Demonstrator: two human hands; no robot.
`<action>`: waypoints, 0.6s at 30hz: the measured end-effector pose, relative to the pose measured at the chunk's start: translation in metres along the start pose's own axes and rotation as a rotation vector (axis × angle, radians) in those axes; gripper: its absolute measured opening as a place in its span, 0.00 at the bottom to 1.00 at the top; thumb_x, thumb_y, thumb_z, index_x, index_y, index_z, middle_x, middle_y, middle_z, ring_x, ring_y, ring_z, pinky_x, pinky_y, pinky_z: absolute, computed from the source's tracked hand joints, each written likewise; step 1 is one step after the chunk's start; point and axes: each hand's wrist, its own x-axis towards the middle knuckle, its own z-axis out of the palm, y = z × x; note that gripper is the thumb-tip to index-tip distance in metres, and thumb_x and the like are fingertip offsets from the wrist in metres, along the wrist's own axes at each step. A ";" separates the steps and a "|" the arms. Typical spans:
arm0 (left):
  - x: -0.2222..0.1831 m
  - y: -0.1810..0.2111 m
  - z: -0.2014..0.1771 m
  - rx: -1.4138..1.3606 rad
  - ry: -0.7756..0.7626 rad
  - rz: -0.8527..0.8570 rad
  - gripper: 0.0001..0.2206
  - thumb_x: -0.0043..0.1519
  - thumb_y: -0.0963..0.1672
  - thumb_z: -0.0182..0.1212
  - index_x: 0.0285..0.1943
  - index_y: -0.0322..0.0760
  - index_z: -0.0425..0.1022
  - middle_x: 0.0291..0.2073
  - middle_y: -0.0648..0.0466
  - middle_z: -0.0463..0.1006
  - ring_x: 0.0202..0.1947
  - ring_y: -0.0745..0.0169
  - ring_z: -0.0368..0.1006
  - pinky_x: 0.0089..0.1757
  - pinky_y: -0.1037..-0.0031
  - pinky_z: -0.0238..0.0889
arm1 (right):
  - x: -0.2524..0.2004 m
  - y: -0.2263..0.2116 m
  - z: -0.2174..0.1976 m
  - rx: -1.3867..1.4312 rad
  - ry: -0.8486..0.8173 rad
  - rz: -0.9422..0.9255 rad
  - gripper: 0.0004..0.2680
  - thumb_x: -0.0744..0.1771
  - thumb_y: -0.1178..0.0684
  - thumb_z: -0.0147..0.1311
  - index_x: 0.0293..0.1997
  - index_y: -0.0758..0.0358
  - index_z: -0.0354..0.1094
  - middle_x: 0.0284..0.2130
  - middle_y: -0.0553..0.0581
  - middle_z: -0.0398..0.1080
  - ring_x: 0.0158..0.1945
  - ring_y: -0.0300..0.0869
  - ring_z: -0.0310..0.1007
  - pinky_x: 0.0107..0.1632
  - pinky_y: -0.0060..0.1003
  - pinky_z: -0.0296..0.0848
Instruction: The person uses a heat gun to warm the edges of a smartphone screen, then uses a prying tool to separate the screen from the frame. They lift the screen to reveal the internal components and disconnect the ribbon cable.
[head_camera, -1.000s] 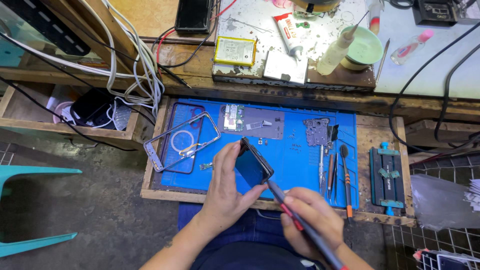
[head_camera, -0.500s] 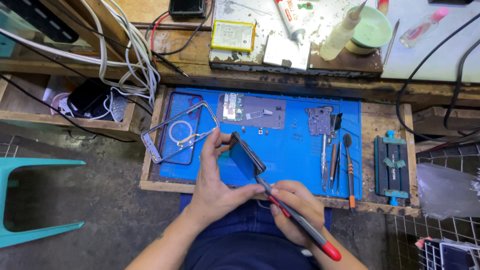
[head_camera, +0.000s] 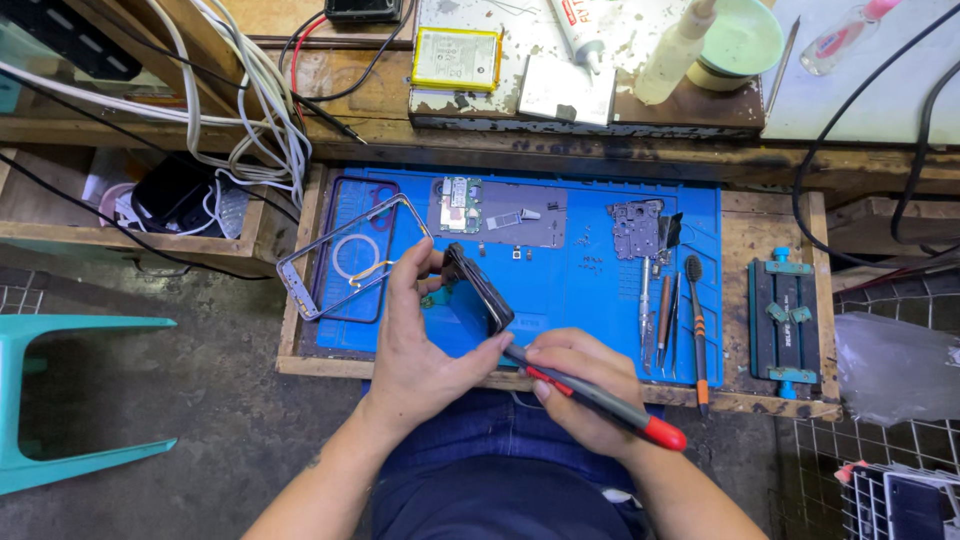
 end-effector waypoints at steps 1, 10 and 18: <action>0.002 -0.001 0.000 -0.008 0.008 -0.002 0.50 0.47 0.42 0.81 0.76 0.32 0.48 0.60 0.44 0.68 0.60 0.53 0.69 0.58 0.64 0.66 | 0.003 -0.001 -0.001 -0.038 0.010 -0.011 0.12 0.63 0.66 0.59 0.51 0.67 0.71 0.45 0.64 0.74 0.45 0.47 0.80 0.47 0.35 0.79; -0.006 -0.011 0.033 -0.561 0.113 -0.223 0.45 0.55 0.39 0.74 0.78 0.33 0.45 0.63 0.45 0.63 0.64 0.56 0.64 0.63 0.63 0.64 | 0.001 -0.026 -0.023 -0.254 0.011 -0.088 0.13 0.61 0.68 0.60 0.50 0.69 0.71 0.42 0.64 0.74 0.39 0.46 0.80 0.40 0.33 0.78; -0.011 -0.021 0.029 -0.554 0.114 -0.221 0.45 0.55 0.39 0.72 0.79 0.33 0.42 0.64 0.45 0.63 0.63 0.56 0.65 0.63 0.64 0.65 | -0.017 -0.011 -0.017 -0.154 0.085 -0.027 0.13 0.62 0.67 0.60 0.51 0.69 0.69 0.44 0.65 0.73 0.44 0.47 0.80 0.45 0.35 0.79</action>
